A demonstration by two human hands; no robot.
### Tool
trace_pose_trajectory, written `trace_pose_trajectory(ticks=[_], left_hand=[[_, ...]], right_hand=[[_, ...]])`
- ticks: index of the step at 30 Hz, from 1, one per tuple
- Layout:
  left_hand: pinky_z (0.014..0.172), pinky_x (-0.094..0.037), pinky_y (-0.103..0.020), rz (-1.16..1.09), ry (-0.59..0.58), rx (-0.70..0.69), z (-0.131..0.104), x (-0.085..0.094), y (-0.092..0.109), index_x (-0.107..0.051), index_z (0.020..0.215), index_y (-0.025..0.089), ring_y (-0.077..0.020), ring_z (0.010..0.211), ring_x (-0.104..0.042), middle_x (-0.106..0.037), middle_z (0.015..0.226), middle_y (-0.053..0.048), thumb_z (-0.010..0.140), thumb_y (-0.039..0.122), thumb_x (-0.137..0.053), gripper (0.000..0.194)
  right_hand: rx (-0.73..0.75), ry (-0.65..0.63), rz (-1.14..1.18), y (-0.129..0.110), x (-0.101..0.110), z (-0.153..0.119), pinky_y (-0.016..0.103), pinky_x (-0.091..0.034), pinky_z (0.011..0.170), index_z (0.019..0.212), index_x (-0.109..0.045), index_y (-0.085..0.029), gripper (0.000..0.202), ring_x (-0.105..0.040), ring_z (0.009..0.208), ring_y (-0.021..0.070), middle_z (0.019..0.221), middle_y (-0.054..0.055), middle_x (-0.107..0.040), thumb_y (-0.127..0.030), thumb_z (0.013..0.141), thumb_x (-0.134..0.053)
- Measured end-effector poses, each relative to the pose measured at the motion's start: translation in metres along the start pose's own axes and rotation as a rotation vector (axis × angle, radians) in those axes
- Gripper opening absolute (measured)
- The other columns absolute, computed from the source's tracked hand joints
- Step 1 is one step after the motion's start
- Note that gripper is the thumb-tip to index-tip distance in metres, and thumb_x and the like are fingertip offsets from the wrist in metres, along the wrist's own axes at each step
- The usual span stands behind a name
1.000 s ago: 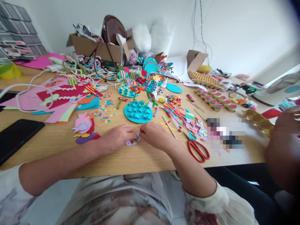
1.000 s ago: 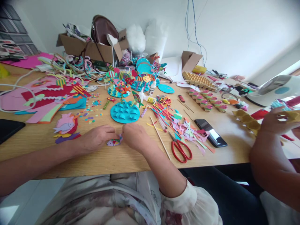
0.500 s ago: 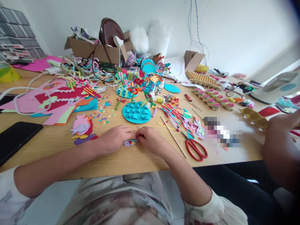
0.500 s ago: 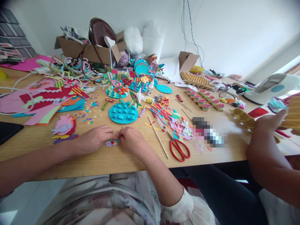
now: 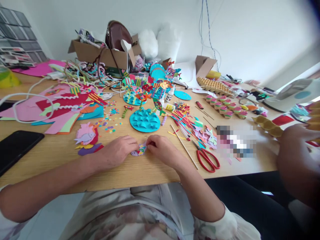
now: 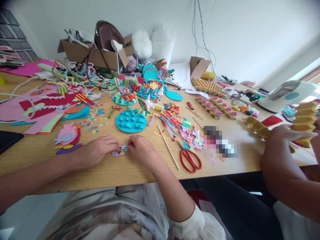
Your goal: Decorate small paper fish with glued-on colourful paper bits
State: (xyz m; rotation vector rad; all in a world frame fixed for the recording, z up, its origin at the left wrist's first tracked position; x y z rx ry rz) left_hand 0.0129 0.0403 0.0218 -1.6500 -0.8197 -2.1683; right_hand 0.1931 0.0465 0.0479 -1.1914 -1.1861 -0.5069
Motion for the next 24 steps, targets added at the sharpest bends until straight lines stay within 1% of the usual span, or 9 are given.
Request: trace_pose_trajectory(ticks=[4,10,15,20,22,24], left_hand=[[0.074,-0.04,-0.029,-0.014,-0.012,-0.001,-0.0001,-0.0007,-0.0011,-0.06,0.089,0.014,-0.0182,0.08,-0.05,-0.058,0.084,-0.005,0.083,0.004,-0.038,0.025],[0.075,-0.04,-0.03,0.003,-0.014,-0.002,-0.0019,-0.0022,-0.0007,-0.059,0.087,0.014,-0.0185,0.081,-0.049,-0.057,0.084,-0.005,0.083,0.005,-0.036,0.025],[0.073,-0.041,-0.03,0.029,-0.016,-0.007,-0.0035,-0.0012,0.0015,-0.059,0.092,0.015,-0.0187,0.081,-0.05,-0.058,0.086,-0.006,0.084,0.007,-0.036,0.026],[0.073,-0.042,-0.03,0.03,0.007,-0.015,-0.005,-0.0006,0.0019,-0.06,0.091,0.015,-0.0187,0.081,-0.052,-0.06,0.088,-0.006,0.084,0.008,-0.035,0.027],[0.075,-0.042,-0.03,0.025,0.015,-0.021,-0.0062,-0.0002,0.0021,-0.06,0.092,0.015,-0.0186,0.083,-0.053,-0.061,0.089,-0.006,0.084,0.007,-0.035,0.027],[0.076,-0.043,-0.03,0.027,0.019,-0.024,-0.0075,0.0004,0.0026,-0.06,0.094,0.015,-0.0182,0.084,-0.053,-0.061,0.091,-0.006,0.084,0.007,-0.036,0.027]], right_hand=[[0.026,0.018,0.029,-0.0015,-0.0018,-0.0018,0.019,-0.037,0.063,0.085,-0.067,-0.016,0.023,-0.057,0.072,0.0123,0.083,0.004,-0.068,-0.009,0.074,-0.048],[0.04,-0.03,-0.004,-0.0057,-0.0047,-0.0014,0.02,-0.037,0.064,0.084,-0.068,-0.016,0.023,-0.058,0.074,0.0131,0.085,0.005,-0.068,-0.011,0.077,-0.047],[0.031,0.019,0.007,-0.0042,-0.0038,-0.0027,0.02,-0.037,0.062,0.085,-0.068,-0.014,0.022,-0.058,0.072,0.0132,0.083,0.006,-0.068,-0.012,0.077,-0.048],[0.039,0.007,0.012,-0.0041,-0.0057,-0.0028,0.021,-0.037,0.063,0.082,-0.069,-0.015,0.021,-0.058,0.073,0.0135,0.082,0.006,-0.068,-0.013,0.078,-0.048],[0.03,0.047,0.048,-0.0021,-0.0036,-0.0052,0.021,-0.038,0.065,0.082,-0.068,-0.015,0.02,-0.057,0.073,0.013,0.082,0.005,-0.068,-0.011,0.078,-0.048],[0.032,0.115,0.112,0.0013,-0.0008,-0.0094,0.02,-0.039,0.066,0.083,-0.067,-0.014,0.019,-0.057,0.072,0.012,0.082,0.005,-0.067,-0.01,0.078,-0.048]])
Point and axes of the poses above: each hand's wrist, its own z-axis towards the middle knuckle, its own x-axis out of the back of the hand, y = z × x, the point moved 1 cm from there along z, towards the middle knuckle
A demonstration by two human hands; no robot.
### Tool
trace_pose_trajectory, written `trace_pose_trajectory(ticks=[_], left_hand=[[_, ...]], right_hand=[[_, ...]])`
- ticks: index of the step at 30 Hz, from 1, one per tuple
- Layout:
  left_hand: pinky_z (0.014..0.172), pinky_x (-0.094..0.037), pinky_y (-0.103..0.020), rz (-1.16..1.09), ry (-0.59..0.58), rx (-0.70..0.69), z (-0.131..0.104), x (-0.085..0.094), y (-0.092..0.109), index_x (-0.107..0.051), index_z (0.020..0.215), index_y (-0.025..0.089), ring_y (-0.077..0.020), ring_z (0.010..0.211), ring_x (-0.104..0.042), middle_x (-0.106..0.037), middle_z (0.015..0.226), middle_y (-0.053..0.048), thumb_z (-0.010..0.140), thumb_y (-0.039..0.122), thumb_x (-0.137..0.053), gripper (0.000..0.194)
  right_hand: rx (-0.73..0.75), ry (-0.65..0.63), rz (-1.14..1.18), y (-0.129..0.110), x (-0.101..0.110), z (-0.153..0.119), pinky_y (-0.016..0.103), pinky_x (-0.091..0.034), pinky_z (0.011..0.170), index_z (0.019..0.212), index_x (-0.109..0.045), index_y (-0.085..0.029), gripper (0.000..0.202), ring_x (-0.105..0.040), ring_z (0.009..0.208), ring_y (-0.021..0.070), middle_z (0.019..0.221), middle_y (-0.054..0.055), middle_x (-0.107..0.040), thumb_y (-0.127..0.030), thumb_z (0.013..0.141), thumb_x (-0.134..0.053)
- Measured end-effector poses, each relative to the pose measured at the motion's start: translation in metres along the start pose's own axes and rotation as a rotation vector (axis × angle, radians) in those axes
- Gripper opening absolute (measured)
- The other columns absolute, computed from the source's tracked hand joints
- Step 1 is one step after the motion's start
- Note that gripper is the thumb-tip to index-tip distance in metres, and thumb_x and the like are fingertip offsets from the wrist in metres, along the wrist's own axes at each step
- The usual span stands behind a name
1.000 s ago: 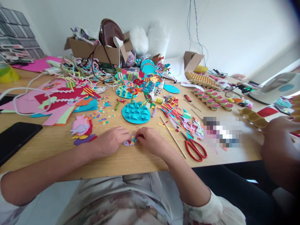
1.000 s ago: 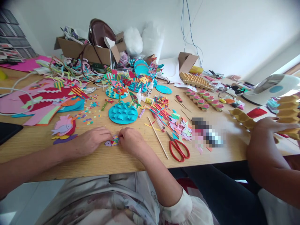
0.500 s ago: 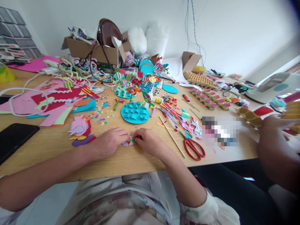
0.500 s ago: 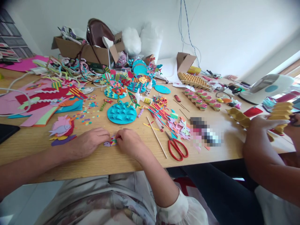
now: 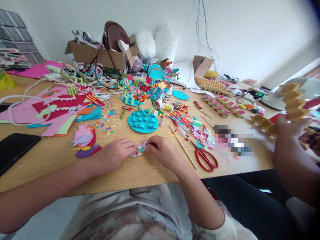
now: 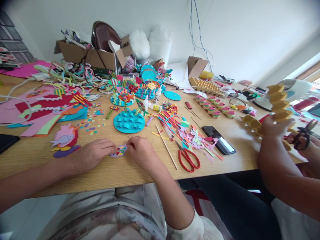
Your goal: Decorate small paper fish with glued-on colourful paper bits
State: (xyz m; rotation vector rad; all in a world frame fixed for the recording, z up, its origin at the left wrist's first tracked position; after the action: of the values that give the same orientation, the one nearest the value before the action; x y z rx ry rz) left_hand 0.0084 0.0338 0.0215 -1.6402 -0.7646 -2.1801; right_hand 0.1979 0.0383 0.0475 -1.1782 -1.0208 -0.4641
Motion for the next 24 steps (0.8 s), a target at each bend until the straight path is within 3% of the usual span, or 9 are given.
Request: trace_pose_trajectory(ticks=[7,11,15,18,22,24], left_hand=[[0.082,-0.044,-0.033,0.02,0.044,-0.025,-0.008,0.0,0.0,-0.056,0.107,0.016,-0.0195,0.095,-0.054,-0.062,0.105,-0.008,0.081,0.005,-0.032,0.037],[0.085,-0.043,-0.032,0.036,0.093,-0.001,-0.015,0.006,-0.006,-0.058,0.103,0.018,-0.0184,0.096,-0.055,-0.062,0.104,-0.007,0.082,0.006,-0.031,0.037],[0.08,-0.044,-0.029,-0.009,0.186,0.075,-0.014,0.02,-0.015,-0.06,0.09,0.019,-0.0175,0.088,-0.057,-0.065,0.091,-0.004,0.087,0.017,-0.034,0.026],[0.068,-0.043,-0.027,-0.038,0.263,0.166,-0.007,0.032,-0.021,-0.058,0.078,0.02,-0.016,0.074,-0.057,-0.062,0.075,-0.001,0.087,0.028,-0.038,0.023],[0.052,-0.034,-0.024,-0.011,0.261,0.297,0.006,0.043,-0.028,-0.049,0.057,0.019,-0.013,0.053,-0.048,-0.05,0.054,0.002,0.082,0.036,-0.043,0.03],[0.051,-0.033,-0.024,-0.014,0.289,0.373,0.014,0.045,-0.035,-0.051,0.061,0.019,-0.0125,0.051,-0.045,-0.048,0.053,0.003,0.081,0.034,-0.042,0.027]], right_hand=[[-0.016,0.159,0.126,0.017,-0.003,-0.022,0.022,-0.04,0.065,0.078,-0.062,-0.014,0.016,-0.056,0.07,0.0127,0.076,0.004,-0.065,-0.007,0.078,-0.048],[-0.026,0.274,0.152,0.022,-0.008,-0.042,0.023,-0.04,0.065,0.076,-0.06,-0.017,0.014,-0.056,0.072,0.0135,0.076,0.003,-0.062,-0.011,0.08,-0.047],[-0.026,0.358,0.214,0.021,-0.015,-0.061,0.022,-0.04,0.062,0.077,-0.058,-0.018,0.014,-0.056,0.068,0.0132,0.072,0.002,-0.061,-0.014,0.083,-0.045],[0.009,0.34,0.228,0.018,-0.022,-0.069,0.022,-0.04,0.06,0.078,-0.057,-0.018,0.014,-0.055,0.066,0.0132,0.07,0.002,-0.06,-0.015,0.083,-0.044],[0.024,0.298,0.257,0.018,-0.023,-0.071,0.021,-0.039,0.059,0.077,-0.057,-0.018,0.014,-0.055,0.064,0.0126,0.069,0.001,-0.059,-0.015,0.083,-0.044],[0.016,0.28,0.283,0.02,-0.021,-0.071,0.021,-0.039,0.058,0.076,-0.056,-0.019,0.014,-0.054,0.064,0.0123,0.068,0.001,-0.059,-0.015,0.082,-0.045]])
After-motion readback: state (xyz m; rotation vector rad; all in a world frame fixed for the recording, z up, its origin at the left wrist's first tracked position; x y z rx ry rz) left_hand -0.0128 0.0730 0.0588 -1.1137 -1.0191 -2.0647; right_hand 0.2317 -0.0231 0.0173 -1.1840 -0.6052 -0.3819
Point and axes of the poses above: each hand's wrist, its own z-axis towards the middle knuckle, its own x-axis out of the back of the hand, y = z × x, the point moved 1 cm from there along z, towards the middle knuckle
